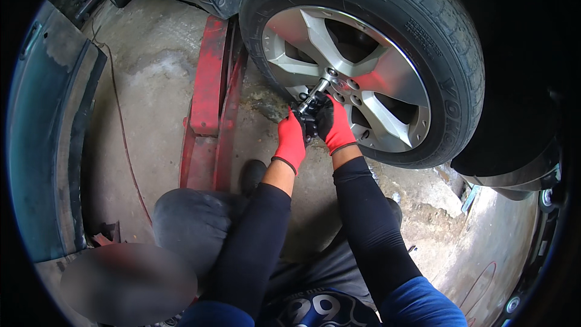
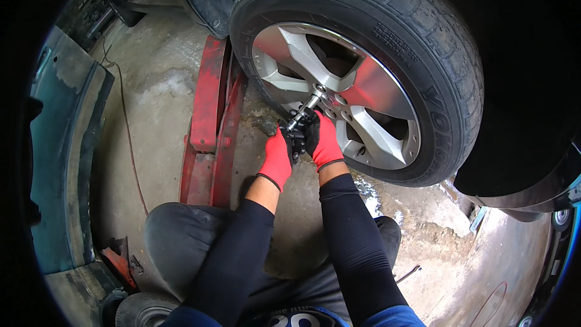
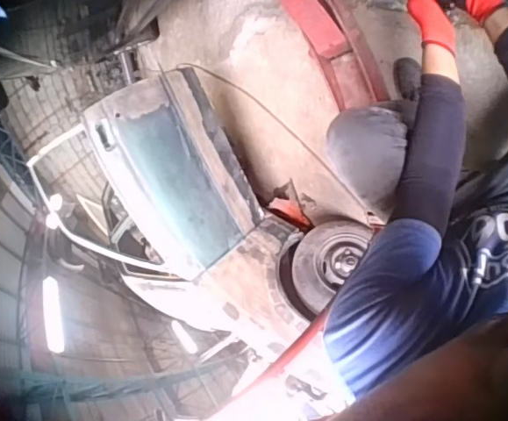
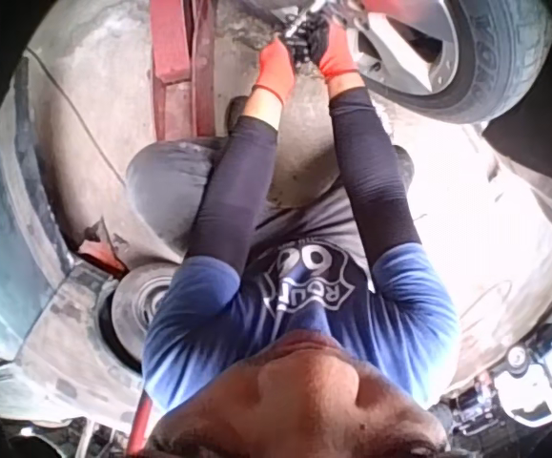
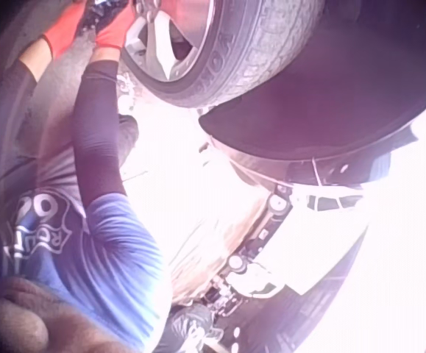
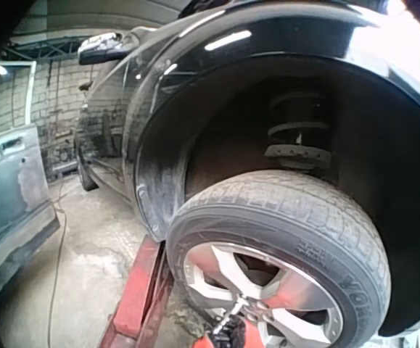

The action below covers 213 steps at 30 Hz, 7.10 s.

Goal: The person uses a lug wrench to loosen and remove the lug nuts from a car wheel. They then use a floor jack to lift the car, remove the wheel, and place it on the ground.

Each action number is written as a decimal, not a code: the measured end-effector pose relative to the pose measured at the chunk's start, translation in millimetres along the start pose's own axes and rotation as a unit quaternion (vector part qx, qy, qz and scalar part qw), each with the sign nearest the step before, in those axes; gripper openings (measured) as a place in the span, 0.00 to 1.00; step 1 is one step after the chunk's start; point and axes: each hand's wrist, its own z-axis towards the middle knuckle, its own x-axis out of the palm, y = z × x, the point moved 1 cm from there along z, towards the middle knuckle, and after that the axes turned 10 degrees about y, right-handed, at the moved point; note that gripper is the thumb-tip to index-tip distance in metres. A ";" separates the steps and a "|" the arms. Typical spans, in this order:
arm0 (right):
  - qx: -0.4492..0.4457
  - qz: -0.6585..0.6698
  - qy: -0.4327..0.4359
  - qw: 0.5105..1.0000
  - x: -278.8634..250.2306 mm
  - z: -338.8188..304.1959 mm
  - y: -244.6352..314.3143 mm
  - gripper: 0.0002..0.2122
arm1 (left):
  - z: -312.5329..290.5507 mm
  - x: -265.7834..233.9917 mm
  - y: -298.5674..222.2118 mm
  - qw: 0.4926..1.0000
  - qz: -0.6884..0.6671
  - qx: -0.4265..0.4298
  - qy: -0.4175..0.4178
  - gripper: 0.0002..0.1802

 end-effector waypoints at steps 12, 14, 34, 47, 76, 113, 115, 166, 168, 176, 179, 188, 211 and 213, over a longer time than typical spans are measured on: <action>-0.105 -0.232 -0.043 0.966 -17.9 13.3 -7.0 0.12 | -6.9 8.6 13.6 0.965 0.190 0.155 -0.086 0.29; -0.089 -0.244 -0.069 0.963 -19.3 16.4 -3.1 0.11 | -2.7 7.0 18.7 0.964 0.188 0.168 -0.081 0.30; -0.066 -0.050 0.016 0.996 -24.8 14.0 -1.1 0.10 | -7.4 8.6 7.8 0.925 0.331 0.145 -0.118 0.22; -0.228 -0.267 -0.002 0.937 -71.0 31.5 10.4 0.08 | 14.8 14.7 27.2 0.962 0.238 0.098 -0.096 0.36; -0.122 -0.831 -0.012 0.542 -2.3 -88.7 10.3 0.15 | 26.3 -12.6 24.7 0.993 -0.052 0.020 0.103 0.25; -0.177 0.158 0.023 0.971 47.6 1.1 -3.2 0.12 | -108.1 77.0 -249.2 0.771 0.567 0.288 0.000 0.20; -0.161 0.185 0.086 0.966 40.6 -7.5 0.1 0.14 | -105.0 77.6 -240.6 0.744 0.617 0.256 0.015 0.21; -0.231 -0.267 -0.040 0.935 4.9 0.3 21.2 0.11 | -43.6 60.9 -17.4 0.970 0.221 0.098 -0.027 0.21; -0.225 -0.283 -0.049 0.931 18.9 0.8 15.3 0.11 | -40.2 50.0 -20.7 0.956 0.253 0.147 -0.024 0.24; -0.238 -0.329 -0.092 0.909 17.8 -6.1 24.0 0.11 | -34.3 54.7 -11.1 0.910 0.339 0.237 -0.035 0.27; -0.125 -0.206 -0.004 0.971 29.6 -14.5 24.1 0.13 | -23.1 42.9 -10.4 0.944 0.255 0.207 -0.041 0.27; -0.095 -0.168 -0.016 0.981 31.3 -20.7 23.2 0.14 | -33.0 48.2 -13.2 0.963 0.201 0.178 -0.036 0.18; -0.070 -0.030 0.064 0.995 37.5 -24.3 23.3 0.10 | -34.5 45.5 -19.2 0.968 0.201 0.135 -0.068 0.19; -0.149 -0.218 -0.005 0.964 39.7 -24.6 26.2 0.11 | -47.0 55.4 -19.9 0.968 0.199 0.150 -0.026 0.18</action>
